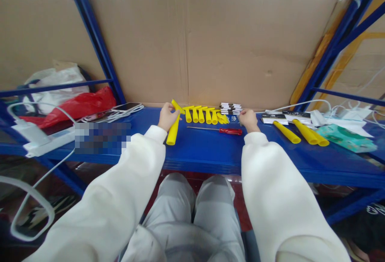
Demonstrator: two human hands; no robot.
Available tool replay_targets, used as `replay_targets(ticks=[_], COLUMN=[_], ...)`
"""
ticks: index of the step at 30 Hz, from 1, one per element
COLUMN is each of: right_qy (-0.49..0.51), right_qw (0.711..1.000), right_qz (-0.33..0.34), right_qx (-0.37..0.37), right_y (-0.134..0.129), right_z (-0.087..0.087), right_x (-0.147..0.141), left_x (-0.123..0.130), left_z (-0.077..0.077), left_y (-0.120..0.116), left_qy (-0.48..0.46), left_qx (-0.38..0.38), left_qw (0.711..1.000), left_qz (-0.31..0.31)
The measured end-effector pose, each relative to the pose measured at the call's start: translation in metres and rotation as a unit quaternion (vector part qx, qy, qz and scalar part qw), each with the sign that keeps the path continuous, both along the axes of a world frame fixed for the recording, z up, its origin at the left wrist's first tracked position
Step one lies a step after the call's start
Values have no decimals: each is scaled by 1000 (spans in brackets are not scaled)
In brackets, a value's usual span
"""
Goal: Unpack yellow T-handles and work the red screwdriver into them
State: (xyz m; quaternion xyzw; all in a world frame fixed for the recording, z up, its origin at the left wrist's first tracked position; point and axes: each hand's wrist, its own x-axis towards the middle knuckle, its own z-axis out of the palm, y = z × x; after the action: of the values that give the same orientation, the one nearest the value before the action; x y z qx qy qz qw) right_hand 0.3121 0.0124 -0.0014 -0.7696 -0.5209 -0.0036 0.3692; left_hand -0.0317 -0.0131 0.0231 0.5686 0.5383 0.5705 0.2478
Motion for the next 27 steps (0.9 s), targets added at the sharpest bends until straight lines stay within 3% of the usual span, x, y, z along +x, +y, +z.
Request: replay_targets(ticks=[4, 8, 13, 20, 27], right_qy=[6, 18, 64, 130, 114], right_qw=[1000, 1000, 994, 963, 970], right_qz=[-17, -24, -76, -108, -83], right_qx=[-15, -6, 44, 211, 200], right_y=[-13, -19, -25, -26, -21], right_z=[8, 9, 11, 17, 14], right_x=[-14, -17, -15, -19, -17], left_x=[32, 75, 129, 167, 159], left_z=[10, 17, 14, 12, 11], left_y=[-1, -2, -5, -8, -3], left_qy=[-153, -197, -208, -243, -230], left_qx=[-72, -142, -199, -254, -242], left_qw=[980, 948, 907, 881, 886], left_qz=[-104, -206, -307, -316, -321])
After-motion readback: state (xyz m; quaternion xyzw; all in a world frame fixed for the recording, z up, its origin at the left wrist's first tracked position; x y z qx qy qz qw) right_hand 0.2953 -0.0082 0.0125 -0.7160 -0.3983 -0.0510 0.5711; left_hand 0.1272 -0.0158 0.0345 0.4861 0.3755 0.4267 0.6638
